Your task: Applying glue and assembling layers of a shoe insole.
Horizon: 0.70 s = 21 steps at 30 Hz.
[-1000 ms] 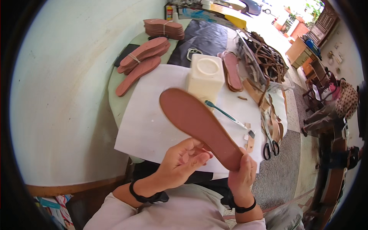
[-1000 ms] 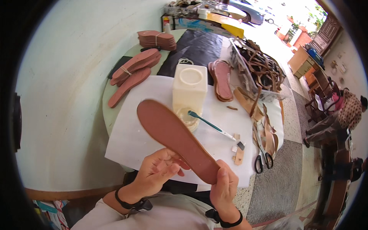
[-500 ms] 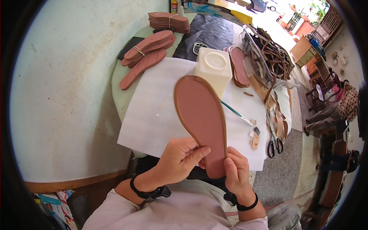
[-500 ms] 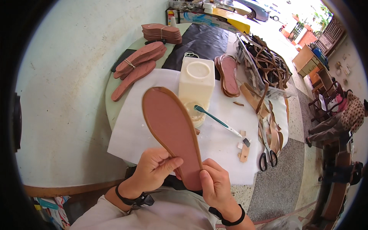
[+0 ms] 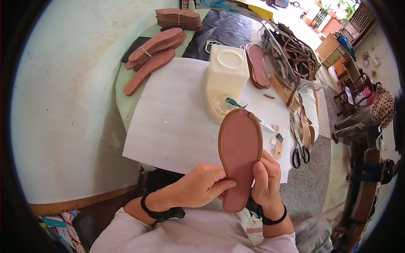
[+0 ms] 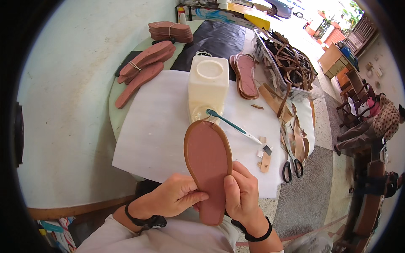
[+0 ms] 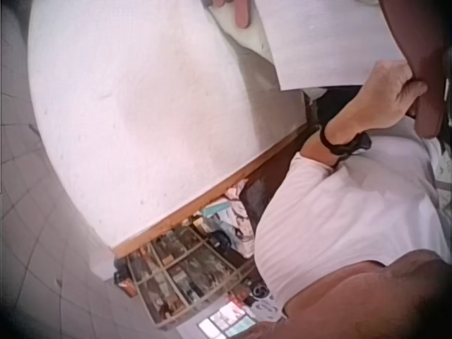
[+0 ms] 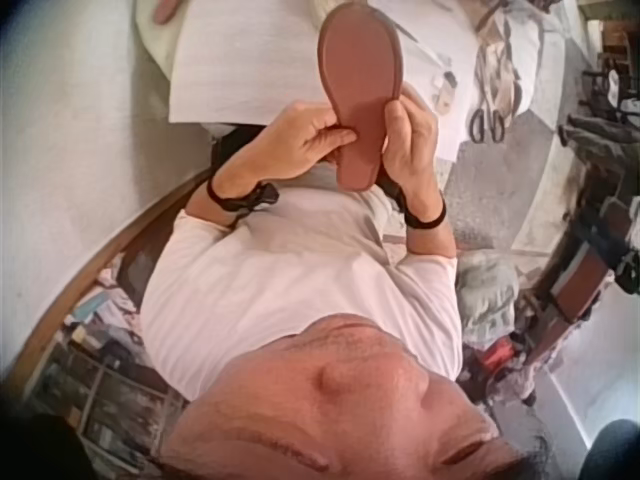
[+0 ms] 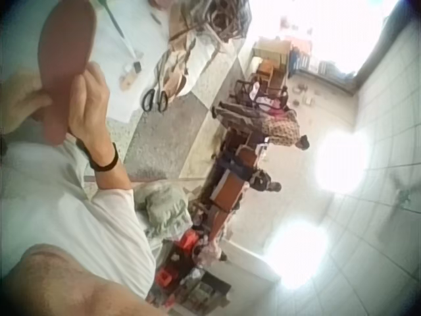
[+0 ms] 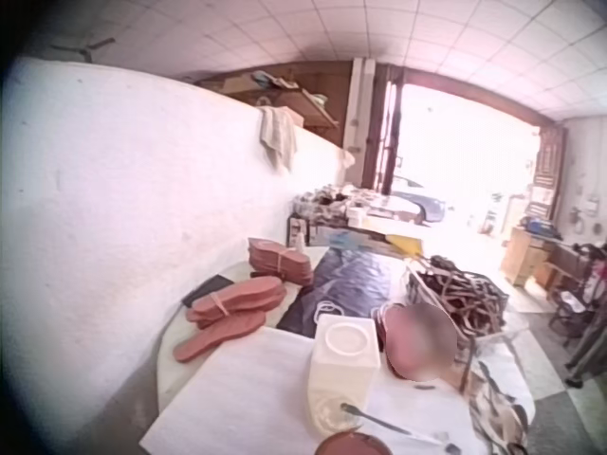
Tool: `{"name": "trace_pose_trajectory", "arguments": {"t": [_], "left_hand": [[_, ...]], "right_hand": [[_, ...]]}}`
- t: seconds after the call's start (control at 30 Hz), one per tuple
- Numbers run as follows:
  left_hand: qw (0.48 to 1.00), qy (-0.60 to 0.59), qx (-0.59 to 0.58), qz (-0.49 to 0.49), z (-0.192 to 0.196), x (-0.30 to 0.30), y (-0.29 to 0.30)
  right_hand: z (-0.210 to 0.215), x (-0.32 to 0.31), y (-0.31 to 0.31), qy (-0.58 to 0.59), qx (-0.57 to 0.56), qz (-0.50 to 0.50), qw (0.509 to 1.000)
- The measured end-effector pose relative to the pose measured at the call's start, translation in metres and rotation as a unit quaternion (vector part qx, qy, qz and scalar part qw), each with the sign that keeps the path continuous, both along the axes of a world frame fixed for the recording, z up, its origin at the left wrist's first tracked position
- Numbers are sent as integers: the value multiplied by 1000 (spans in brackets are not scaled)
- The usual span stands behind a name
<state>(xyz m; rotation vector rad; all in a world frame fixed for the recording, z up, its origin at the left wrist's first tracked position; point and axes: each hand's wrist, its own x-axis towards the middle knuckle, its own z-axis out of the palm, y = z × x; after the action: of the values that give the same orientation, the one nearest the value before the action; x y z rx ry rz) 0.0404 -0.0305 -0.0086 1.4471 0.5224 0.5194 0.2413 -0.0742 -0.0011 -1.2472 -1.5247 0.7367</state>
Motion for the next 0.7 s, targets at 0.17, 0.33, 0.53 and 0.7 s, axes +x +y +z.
{"name": "trace_pose_trajectory", "arguments": {"t": [0.17, 0.33, 0.53, 0.7], "left_hand": [[999, 26, 2, -34, -1, 0, -1], [997, 46, -22, -50, -5, 1, -4], [994, 81, 5, -76, -10, -5, 2], [991, 41, -72, 107, 9, -13, 4]], "right_hand": [[6, 7, 9, 12, -2, -7, 1000], [7, 8, 12, 47, -38, -17, 998], [9, 10, 16, 83, -90, -36, 992], [0, -3, 3, 60, -88, 3, 994]]}}
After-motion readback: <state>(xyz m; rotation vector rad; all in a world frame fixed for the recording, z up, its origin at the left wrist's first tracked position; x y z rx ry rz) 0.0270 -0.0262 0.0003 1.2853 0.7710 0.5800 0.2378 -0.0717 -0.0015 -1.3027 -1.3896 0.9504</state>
